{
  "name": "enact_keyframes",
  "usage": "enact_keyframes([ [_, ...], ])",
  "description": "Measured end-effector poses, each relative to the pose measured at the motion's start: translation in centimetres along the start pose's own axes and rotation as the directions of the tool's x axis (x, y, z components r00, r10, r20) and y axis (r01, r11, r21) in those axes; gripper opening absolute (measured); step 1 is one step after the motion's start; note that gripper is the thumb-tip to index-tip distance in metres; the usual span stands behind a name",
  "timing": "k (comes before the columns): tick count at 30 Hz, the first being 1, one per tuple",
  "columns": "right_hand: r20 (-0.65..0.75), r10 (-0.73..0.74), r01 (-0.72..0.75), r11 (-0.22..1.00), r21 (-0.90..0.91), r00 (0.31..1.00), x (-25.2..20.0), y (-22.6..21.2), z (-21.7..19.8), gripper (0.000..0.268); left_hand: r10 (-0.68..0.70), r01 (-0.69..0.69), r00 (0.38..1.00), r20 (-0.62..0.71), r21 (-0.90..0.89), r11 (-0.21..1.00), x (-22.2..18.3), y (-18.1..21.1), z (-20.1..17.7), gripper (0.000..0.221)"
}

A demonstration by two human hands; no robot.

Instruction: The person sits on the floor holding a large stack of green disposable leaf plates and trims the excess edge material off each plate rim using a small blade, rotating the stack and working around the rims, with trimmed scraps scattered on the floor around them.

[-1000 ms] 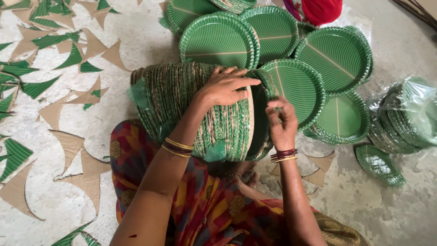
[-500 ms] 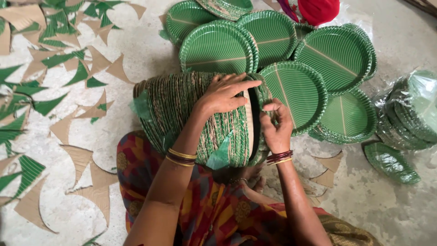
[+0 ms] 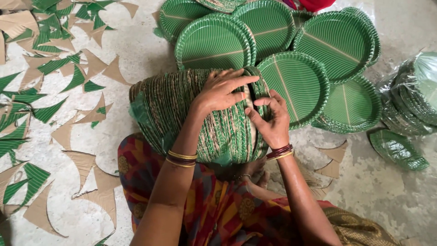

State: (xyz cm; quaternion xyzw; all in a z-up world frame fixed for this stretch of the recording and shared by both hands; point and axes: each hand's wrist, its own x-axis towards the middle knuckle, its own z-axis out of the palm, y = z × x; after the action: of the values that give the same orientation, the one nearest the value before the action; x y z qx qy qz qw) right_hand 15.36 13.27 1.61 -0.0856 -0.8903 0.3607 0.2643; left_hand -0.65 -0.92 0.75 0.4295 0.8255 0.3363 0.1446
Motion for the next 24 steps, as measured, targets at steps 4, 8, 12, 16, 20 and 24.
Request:
enact_keyframes([
  [4,-0.006,0.013,-0.013,0.998,0.065,1.0,0.0,2.1,-0.1,0.025,0.015,-0.015,1.0,-0.028,0.009,1.0,0.0,-0.3,0.0,0.064],
  [8,-0.016,0.003,-0.001,0.992,0.123,1.0,0.2,2.3,-0.6,0.029,0.082,-0.079,0.991,-0.111,0.024,0.997,0.0,-0.9,0.6,0.064],
  [12,-0.004,-0.006,0.006,0.991,0.131,1.0,0.0,2.8,-0.3,0.035,0.089,-0.089,0.986,-0.141,0.001,0.996,-0.1,-0.7,0.6,0.056],
  [16,-0.021,-0.042,0.044,0.992,0.118,0.999,-0.1,2.9,-0.2,0.04,0.041,-0.043,0.988,-0.147,-0.01,0.999,-0.3,0.4,0.1,0.06],
  [20,-0.015,0.059,-0.054,0.971,0.232,0.998,-0.1,3.8,-0.7,0.021,-0.042,0.038,0.995,-0.089,-0.049,0.998,-0.2,0.5,0.1,0.065],
  [24,0.023,0.205,-0.198,0.899,0.392,0.978,-0.2,3.7,-0.9,0.017,0.012,-0.011,0.993,-0.119,0.002,1.0,0.0,-0.2,0.5,0.063],
])
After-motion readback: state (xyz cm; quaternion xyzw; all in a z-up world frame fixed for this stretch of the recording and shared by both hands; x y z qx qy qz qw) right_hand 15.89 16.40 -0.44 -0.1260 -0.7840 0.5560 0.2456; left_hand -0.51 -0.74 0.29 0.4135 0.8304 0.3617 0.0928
